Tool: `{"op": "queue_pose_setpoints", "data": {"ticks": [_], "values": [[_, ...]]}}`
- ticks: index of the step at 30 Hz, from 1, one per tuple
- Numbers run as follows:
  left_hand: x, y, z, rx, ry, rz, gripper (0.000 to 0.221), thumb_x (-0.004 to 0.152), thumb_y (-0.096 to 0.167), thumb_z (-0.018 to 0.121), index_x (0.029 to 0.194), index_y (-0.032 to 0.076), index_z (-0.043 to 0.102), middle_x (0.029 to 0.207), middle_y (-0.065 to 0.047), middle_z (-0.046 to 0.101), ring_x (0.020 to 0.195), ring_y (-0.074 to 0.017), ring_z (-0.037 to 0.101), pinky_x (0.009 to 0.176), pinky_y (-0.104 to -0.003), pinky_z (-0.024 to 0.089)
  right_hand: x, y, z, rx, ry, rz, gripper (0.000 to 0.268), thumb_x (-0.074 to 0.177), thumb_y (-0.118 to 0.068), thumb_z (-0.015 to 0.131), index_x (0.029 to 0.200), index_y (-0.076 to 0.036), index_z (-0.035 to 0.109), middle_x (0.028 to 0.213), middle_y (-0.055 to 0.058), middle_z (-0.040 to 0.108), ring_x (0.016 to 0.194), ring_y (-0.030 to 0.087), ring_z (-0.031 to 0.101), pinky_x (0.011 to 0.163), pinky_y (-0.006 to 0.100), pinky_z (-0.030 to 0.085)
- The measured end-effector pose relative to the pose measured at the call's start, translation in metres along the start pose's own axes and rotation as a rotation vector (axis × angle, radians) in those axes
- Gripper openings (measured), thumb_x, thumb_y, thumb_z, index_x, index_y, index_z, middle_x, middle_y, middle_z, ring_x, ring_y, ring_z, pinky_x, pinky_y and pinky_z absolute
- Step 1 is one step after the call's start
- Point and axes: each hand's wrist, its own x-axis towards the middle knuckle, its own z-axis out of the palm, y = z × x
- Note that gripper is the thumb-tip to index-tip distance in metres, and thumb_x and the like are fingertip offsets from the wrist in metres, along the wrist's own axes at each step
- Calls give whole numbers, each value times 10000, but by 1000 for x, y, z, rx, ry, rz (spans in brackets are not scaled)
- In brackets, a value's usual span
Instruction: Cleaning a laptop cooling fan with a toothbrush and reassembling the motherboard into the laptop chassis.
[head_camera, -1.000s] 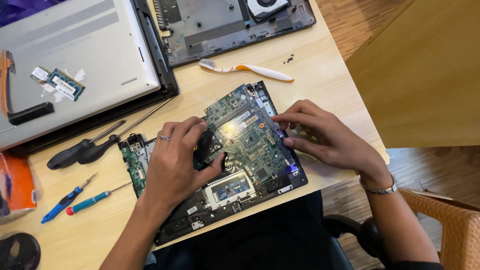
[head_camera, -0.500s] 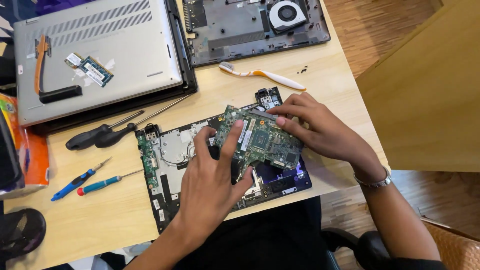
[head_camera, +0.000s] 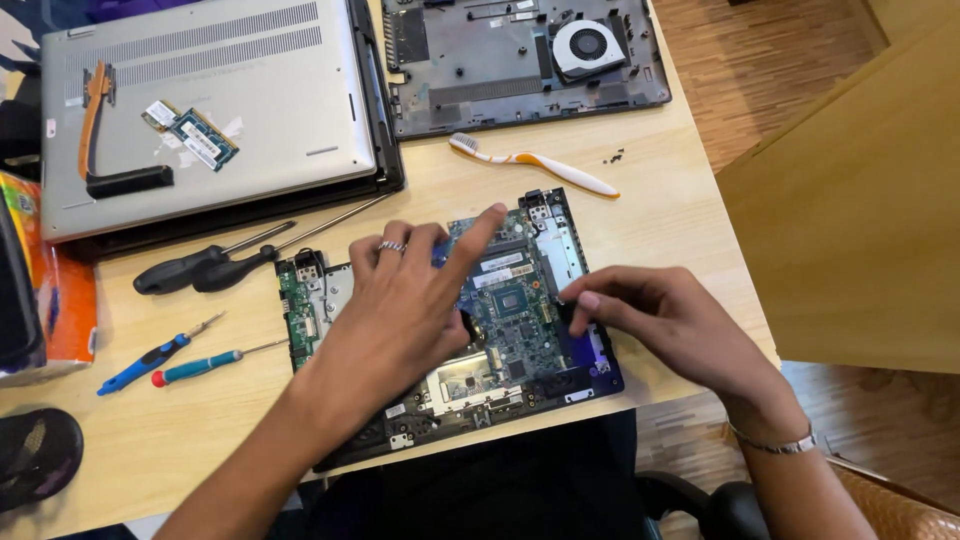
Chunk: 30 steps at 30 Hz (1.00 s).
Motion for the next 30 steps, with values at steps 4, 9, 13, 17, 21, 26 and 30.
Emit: {"op": "queue_pose_setpoints", "data": {"ticks": [4, 9, 13, 17, 21, 26, 30], "values": [[28, -13, -15, 86, -92, 122, 1126, 740, 86, 781, 1660, 214, 144, 1207, -272, 587, 1174, -456, 541, 1113, -602, 322, -19, 6, 1, -43, 132, -10, 325, 954, -270, 624, 976, -4, 810, 756, 93, 811, 836, 160, 757, 892, 303, 591], [59, -27, -11, 302, -145, 383, 1105, 758, -78, 698, 1663, 150, 107, 1430, -250, 454, 1215, -445, 514, 1025, -549, 475, -26, 27, -7, -98, 215, -72, 277, 983, -230, 602, 1055, -56, 806, 796, 80, 789, 799, 134, 736, 790, 268, 575], [78, -27, -1, 389, -90, 636, 1205, 645, -150, 773, 1646, 138, 169, 1371, -211, 488, 1207, -440, 531, 987, -507, 532, -21, 44, -7, -114, 235, -93, 254, 995, -210, 601, 1082, -63, 789, 805, 67, 774, 802, 121, 707, 783, 247, 541], [84, -16, 12, 381, 8, 889, 1036, 656, -84, 808, 1554, 90, 322, 1334, -155, 537, 1171, -424, 600, 1099, -521, 459, -17, 53, -9, -124, 269, -189, 223, 1002, -144, 602, 1086, -18, 766, 787, 113, 753, 817, 165, 696, 802, 320, 571], [98, -7, 31, 371, 57, 1013, 844, 713, -57, 810, 1462, 109, 458, 1290, -98, 547, 1141, -365, 632, 1131, -512, 458, -11, 63, -13, -122, 299, -226, 200, 1012, -82, 599, 1094, 2, 760, 740, 132, 740, 824, 180, 676, 796, 370, 583], [104, -12, 36, 424, 84, 1041, 799, 681, 4, 855, 1390, 109, 504, 1303, -50, 536, 1165, -340, 622, 1150, -478, 458, -7, 72, -16, -178, 343, -268, 185, 999, -96, 617, 1072, -31, 774, 705, 114, 750, 763, 169, 703, 727, 333, 606], [96, -6, 25, 419, 180, 1060, 616, 777, 7, 804, 1333, 150, 580, 1283, -23, 594, 1175, -292, 646, 1155, -490, 452, -7, 69, -17, -207, 340, -303, 180, 994, -74, 615, 1064, -11, 769, 705, 134, 755, 762, 200, 738, 724, 376, 620]]}}
